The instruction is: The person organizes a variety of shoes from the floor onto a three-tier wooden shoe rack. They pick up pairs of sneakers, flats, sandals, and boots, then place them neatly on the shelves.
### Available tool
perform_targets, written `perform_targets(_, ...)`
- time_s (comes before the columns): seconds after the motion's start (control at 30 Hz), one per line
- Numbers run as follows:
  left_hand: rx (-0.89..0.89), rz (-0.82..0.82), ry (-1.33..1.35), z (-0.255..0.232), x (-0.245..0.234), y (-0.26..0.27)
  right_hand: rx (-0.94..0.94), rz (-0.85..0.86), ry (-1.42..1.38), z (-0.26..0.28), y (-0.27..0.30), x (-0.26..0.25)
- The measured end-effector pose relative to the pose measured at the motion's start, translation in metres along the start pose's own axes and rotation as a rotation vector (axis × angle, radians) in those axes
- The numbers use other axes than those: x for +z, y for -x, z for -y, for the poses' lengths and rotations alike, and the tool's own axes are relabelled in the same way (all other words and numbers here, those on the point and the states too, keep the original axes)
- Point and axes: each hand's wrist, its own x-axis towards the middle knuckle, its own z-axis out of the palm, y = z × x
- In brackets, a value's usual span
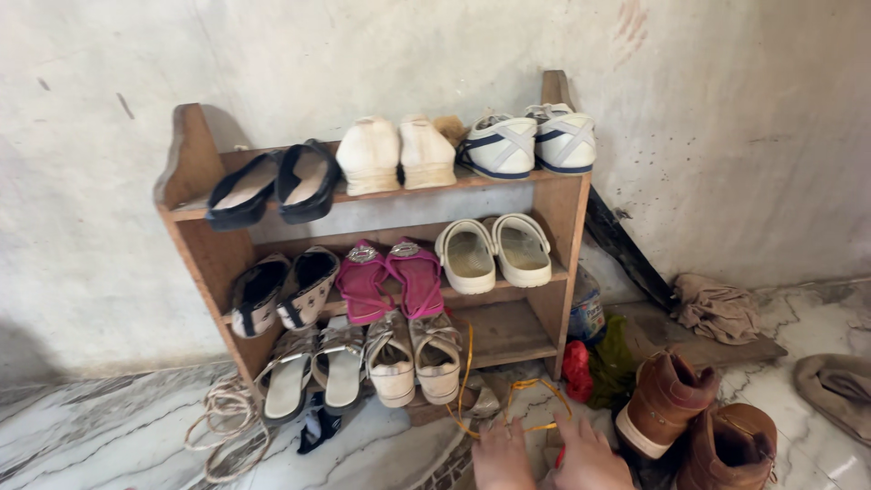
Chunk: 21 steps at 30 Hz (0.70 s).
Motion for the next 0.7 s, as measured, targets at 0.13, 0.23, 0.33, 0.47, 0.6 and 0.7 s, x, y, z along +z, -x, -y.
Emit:
perform_targets(0.13,-0.091,0.166,-0.036,0.003,0.007,-0.006,0.171,0.062,0.067,-0.025,-0.043,0.054)
perform_targets(0.23,-0.055,0.268,-0.106,0.0,-0.006,-0.004,0.236,0.085,0.119,-0.038,-0.052,0.09)
perform_targets(0.33,-0.004,0.366,-0.147,-0.003,-0.016,-0.01,0.267,0.239,0.125,-0.033,-0.04,0.092)
perform_targets(0.47,-0.058,0.321,-0.126,-0.005,-0.017,-0.029,0.309,0.387,-0.05,-0.015,-0.001,0.058)
perform_targets(0.6,-0.107,0.172,-0.117,0.006,-0.005,-0.052,0.267,0.309,-0.014,0.007,0.016,0.036)
perform_targets(0.7,-0.175,0.136,-0.094,0.02,0.002,-0.073,0.221,0.286,-0.042,0.008,0.009,0.032)
